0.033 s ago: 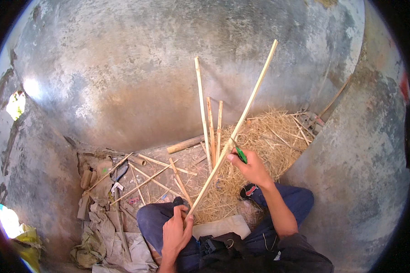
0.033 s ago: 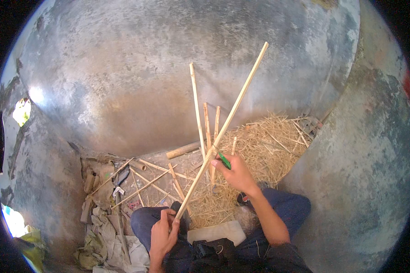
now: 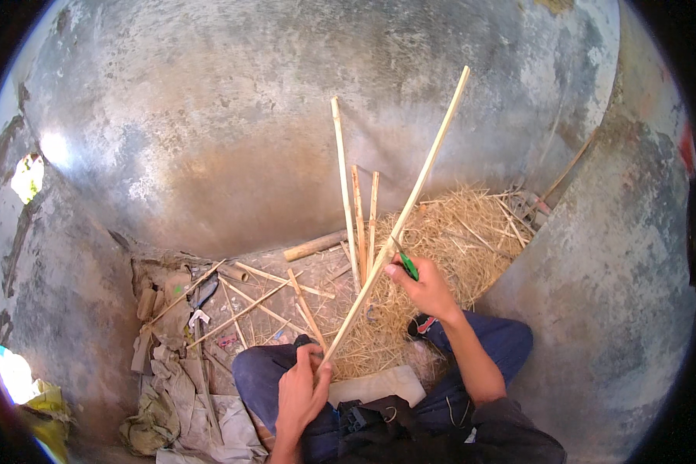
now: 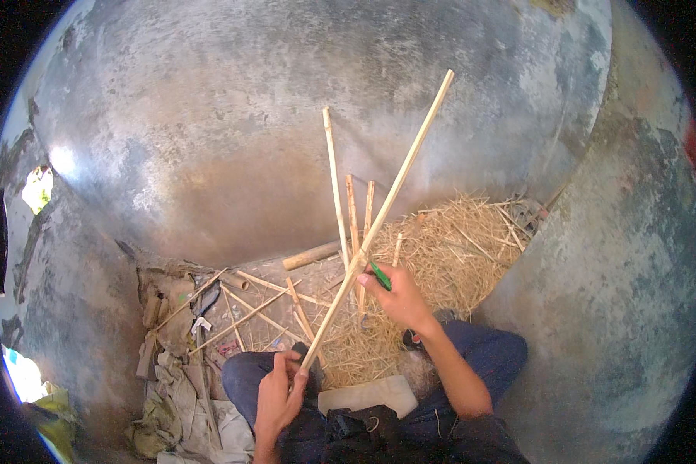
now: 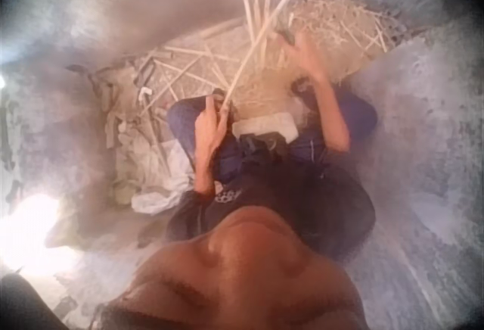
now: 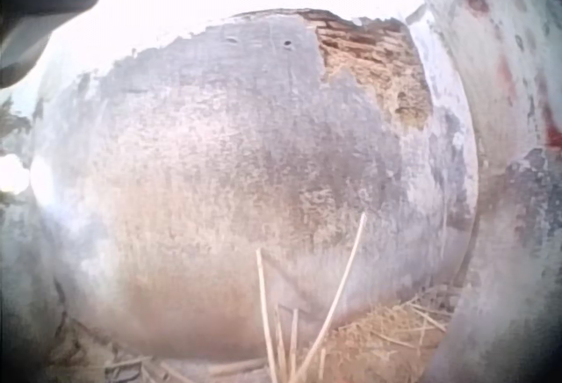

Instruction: The person uses a utility knife to peel the outer layer off several bamboo sticks while sitting on the floor.

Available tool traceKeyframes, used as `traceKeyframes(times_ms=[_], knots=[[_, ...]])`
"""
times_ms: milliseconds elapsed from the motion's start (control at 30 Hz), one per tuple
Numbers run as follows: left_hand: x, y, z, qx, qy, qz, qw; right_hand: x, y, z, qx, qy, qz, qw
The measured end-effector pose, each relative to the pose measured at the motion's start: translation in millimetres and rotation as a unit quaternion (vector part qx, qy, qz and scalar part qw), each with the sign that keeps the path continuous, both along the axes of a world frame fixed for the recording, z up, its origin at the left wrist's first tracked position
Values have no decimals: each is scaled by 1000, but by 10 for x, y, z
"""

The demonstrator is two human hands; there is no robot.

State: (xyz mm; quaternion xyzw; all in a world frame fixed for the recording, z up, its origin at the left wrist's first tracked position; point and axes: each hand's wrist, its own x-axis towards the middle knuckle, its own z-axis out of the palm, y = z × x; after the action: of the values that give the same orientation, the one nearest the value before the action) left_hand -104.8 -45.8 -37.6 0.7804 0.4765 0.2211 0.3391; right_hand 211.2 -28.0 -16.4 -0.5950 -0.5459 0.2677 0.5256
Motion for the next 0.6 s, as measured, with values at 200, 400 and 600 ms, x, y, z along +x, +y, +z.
traceKeyframes(times_ms=[200, 400, 600], knots=[[666, 210, 63, -39, -192, -34, 980, -325, -91, -2, 10, 12, -6, 1000], [831, 270, 212, -17, -210, -49, 976, -323, -232, 178, 62, 60, -20, 996], [699, 330, 359, -437, -319, -128, 831, -245, -405, 263, 74, 98, 32, 992]])
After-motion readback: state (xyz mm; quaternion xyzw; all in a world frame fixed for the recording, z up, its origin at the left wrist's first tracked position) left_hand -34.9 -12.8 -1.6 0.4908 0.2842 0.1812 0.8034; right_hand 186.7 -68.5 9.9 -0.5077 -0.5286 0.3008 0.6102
